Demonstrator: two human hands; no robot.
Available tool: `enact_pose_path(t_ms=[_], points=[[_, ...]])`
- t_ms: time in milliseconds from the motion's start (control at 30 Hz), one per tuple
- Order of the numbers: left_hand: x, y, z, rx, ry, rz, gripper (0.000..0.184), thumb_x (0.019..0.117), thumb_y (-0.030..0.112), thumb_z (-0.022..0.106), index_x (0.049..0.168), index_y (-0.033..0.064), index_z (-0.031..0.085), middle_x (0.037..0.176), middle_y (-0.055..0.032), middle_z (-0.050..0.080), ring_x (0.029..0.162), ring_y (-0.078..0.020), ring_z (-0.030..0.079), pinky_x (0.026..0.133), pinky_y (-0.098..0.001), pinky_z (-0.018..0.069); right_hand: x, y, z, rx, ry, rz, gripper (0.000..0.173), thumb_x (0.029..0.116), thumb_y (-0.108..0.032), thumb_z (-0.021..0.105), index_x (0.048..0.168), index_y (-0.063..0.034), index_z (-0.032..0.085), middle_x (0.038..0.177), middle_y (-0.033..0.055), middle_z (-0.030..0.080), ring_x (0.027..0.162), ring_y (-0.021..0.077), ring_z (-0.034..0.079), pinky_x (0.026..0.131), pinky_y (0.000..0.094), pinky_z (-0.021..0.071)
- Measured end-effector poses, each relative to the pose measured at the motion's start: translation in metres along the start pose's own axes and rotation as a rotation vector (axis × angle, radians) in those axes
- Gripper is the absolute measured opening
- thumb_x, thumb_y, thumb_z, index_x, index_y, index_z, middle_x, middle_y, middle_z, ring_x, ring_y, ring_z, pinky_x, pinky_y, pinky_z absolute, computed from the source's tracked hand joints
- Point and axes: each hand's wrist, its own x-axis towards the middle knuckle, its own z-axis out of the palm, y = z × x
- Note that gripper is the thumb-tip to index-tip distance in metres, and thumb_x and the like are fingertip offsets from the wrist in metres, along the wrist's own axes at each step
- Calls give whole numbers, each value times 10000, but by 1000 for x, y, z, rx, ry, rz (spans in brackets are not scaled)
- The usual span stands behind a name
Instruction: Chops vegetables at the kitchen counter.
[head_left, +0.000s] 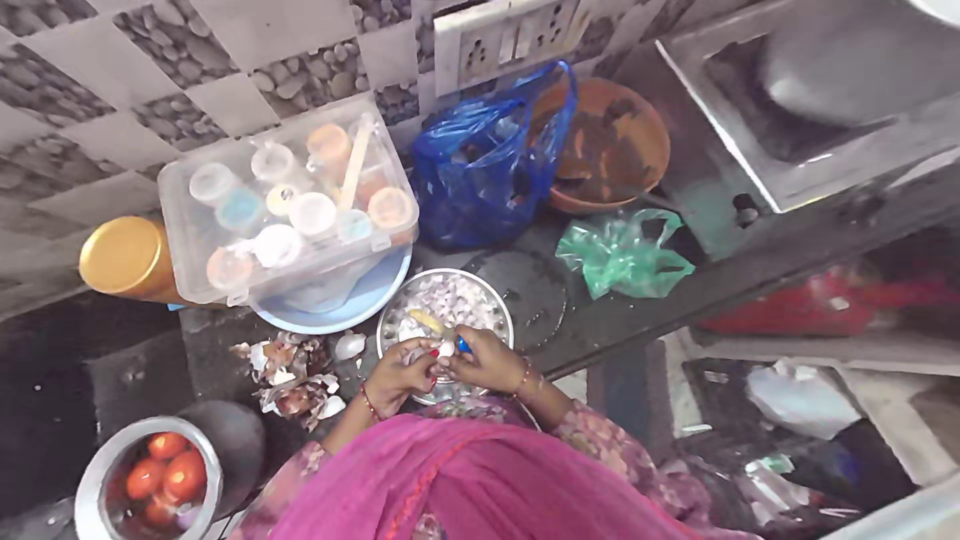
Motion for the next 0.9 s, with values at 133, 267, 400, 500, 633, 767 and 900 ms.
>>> enact_pose_path(t_ms=[133,267,400,500,633,767,900], points=[[1,7,3,51,20,-31,232,825,15,620,1049,75,623,749,74,681,642,-15,643,609,-187,549,0,-1,-2,-38,20,-4,495,954,-411,631,1031,78,631,766,148,642,674,232,616,644,415,525],[4,10,4,54,6,-37,220,812,22,631,1022,89,627,739,77,671,633,-11,632,593,-180,538,1,0,-4,-40,20,10,504,953,-414,636,1045,81,632,751,138,634,658,223,604,633,407,519],[6,9,4,48,1,-22,195,826,28,630,1010,93,638,750,71,677,633,-11,631,591,-177,534,1,-1,-3,-39,17,31,466,974,-387,609,1023,77,628,736,129,615,656,219,592,636,400,510],[9,9,6,23,-9,-14,211,864,18,613,1070,62,620,797,52,693,678,-21,650,636,-186,551,1,-1,-3,-78,40,57,479,990,-400,590,1029,75,640,761,156,644,696,262,638,671,440,534],[14,12,11,2,-23,-26,220,860,0,606,1072,59,612,783,50,678,655,-16,631,601,-176,530,2,4,-2,-118,83,91,512,1003,-437,556,1026,66,650,778,170,654,730,297,660,692,479,543],[19,14,13,31,-10,-49,191,855,1,609,1038,57,614,777,42,677,660,-22,633,607,-181,533,1,9,-1,-122,100,105,523,1018,-443,526,977,63,651,740,163,636,702,298,648,672,491,534],[21,12,14,26,21,-55,122,858,-4,601,925,98,599,740,63,651,631,-11,608,600,-180,523,1,8,1,-137,91,135,550,1038,-451,482,959,63,660,726,167,635,696,309,650,664,502,528]])
